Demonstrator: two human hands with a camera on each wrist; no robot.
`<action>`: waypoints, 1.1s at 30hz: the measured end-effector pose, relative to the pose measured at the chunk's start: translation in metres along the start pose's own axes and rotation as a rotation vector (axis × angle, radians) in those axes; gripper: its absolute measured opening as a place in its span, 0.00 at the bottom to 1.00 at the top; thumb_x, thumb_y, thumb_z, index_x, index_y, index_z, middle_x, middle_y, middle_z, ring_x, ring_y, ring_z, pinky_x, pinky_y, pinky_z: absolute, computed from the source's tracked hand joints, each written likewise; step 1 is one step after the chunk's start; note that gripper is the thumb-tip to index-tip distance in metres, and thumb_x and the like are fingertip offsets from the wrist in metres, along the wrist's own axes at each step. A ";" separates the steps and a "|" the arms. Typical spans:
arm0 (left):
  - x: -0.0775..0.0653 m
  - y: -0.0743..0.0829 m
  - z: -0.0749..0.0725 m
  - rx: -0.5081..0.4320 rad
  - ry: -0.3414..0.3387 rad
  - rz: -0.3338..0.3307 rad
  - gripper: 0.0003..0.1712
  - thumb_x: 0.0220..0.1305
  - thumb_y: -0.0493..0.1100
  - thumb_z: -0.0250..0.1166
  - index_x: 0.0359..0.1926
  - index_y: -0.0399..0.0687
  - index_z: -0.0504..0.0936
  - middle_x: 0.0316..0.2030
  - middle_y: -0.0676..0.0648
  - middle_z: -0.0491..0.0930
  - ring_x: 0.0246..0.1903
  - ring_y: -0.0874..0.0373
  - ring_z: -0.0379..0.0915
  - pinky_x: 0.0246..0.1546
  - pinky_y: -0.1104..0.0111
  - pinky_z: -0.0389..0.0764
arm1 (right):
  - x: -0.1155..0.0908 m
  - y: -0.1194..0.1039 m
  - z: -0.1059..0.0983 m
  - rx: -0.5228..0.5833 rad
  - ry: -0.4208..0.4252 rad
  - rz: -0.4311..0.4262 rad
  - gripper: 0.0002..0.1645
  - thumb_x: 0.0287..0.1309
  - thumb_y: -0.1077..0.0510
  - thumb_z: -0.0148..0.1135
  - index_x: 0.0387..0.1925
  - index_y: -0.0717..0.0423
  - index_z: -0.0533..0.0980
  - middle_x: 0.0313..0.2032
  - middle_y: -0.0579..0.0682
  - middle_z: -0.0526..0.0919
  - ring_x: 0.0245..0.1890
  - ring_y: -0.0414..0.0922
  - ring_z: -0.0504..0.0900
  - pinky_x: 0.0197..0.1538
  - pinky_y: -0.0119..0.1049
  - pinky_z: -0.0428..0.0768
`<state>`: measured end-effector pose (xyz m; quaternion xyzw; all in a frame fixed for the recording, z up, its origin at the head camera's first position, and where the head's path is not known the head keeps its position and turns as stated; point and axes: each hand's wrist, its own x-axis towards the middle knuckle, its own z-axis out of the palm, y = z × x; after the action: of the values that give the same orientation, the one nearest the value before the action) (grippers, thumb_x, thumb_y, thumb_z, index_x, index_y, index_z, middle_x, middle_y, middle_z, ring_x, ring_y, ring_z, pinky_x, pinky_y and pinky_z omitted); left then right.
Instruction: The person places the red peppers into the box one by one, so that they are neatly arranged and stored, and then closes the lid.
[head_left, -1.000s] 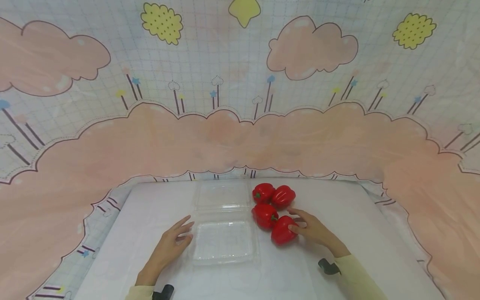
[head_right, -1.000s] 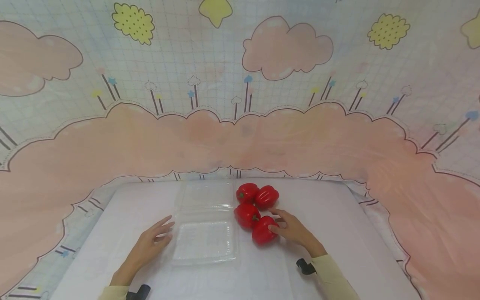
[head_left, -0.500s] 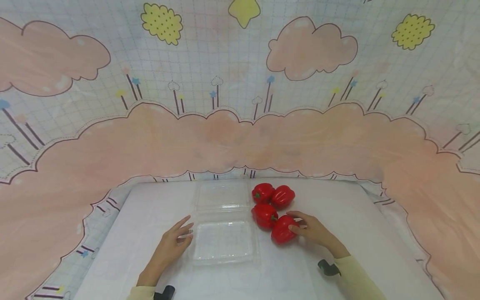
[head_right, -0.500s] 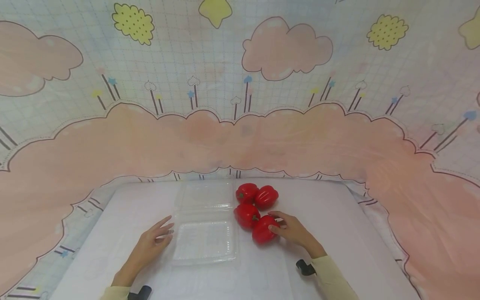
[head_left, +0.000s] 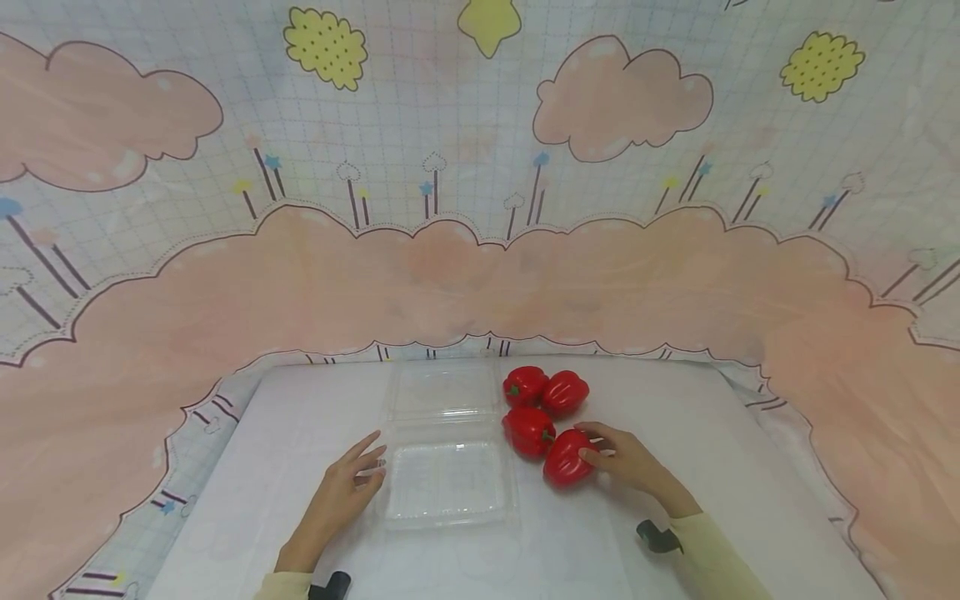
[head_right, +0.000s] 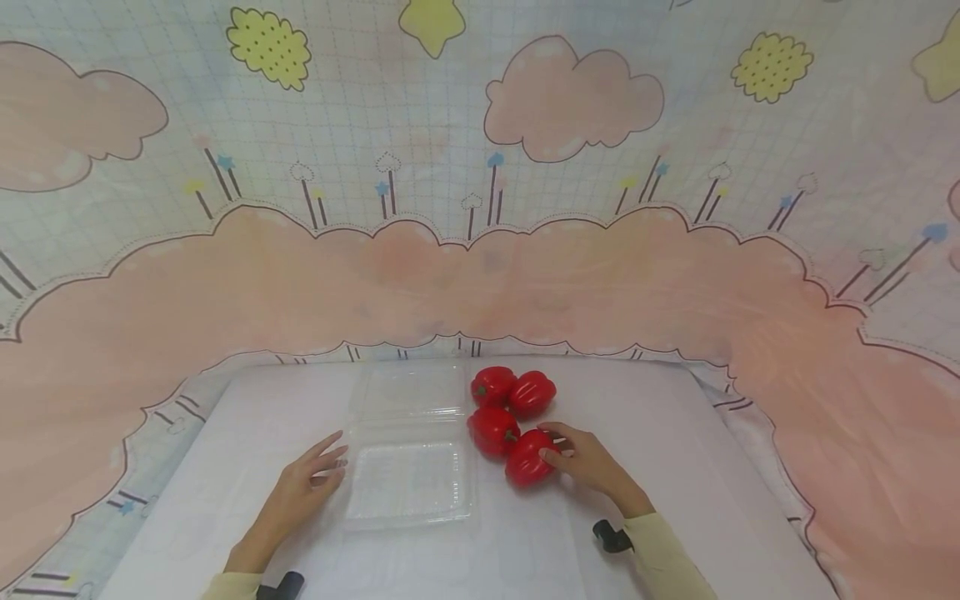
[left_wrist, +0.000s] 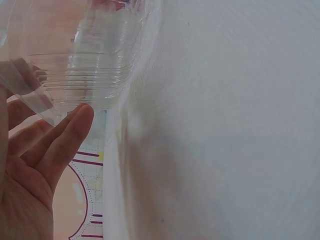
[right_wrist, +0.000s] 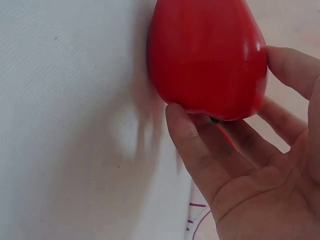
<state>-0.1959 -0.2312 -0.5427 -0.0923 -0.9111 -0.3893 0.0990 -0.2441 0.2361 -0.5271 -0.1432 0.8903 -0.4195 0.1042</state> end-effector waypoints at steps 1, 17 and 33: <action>0.000 0.000 0.000 -0.002 -0.001 0.001 0.27 0.61 0.35 0.65 0.62 0.38 0.76 0.66 0.39 0.71 0.49 0.45 0.83 0.46 0.70 0.86 | 0.000 0.000 -0.001 0.001 0.000 -0.005 0.34 0.61 0.44 0.64 0.66 0.50 0.70 0.59 0.56 0.78 0.57 0.58 0.78 0.46 0.43 0.88; 0.001 -0.001 -0.001 -0.034 0.006 0.014 0.27 0.62 0.35 0.65 0.62 0.38 0.75 0.65 0.38 0.73 0.48 0.45 0.84 0.45 0.71 0.87 | -0.003 -0.004 0.001 0.053 -0.026 0.081 0.35 0.59 0.45 0.66 0.66 0.49 0.69 0.61 0.55 0.77 0.58 0.56 0.78 0.50 0.47 0.86; 0.000 -0.002 -0.001 -0.042 -0.003 0.010 0.27 0.62 0.35 0.65 0.63 0.37 0.75 0.64 0.37 0.73 0.48 0.45 0.84 0.45 0.70 0.87 | -0.002 -0.008 -0.014 -0.015 -0.011 0.035 0.37 0.58 0.42 0.67 0.66 0.48 0.70 0.57 0.52 0.79 0.54 0.51 0.79 0.49 0.42 0.87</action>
<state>-0.1964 -0.2335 -0.5431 -0.0996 -0.9025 -0.4075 0.0977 -0.2454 0.2413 -0.5122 -0.1308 0.8953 -0.4100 0.1153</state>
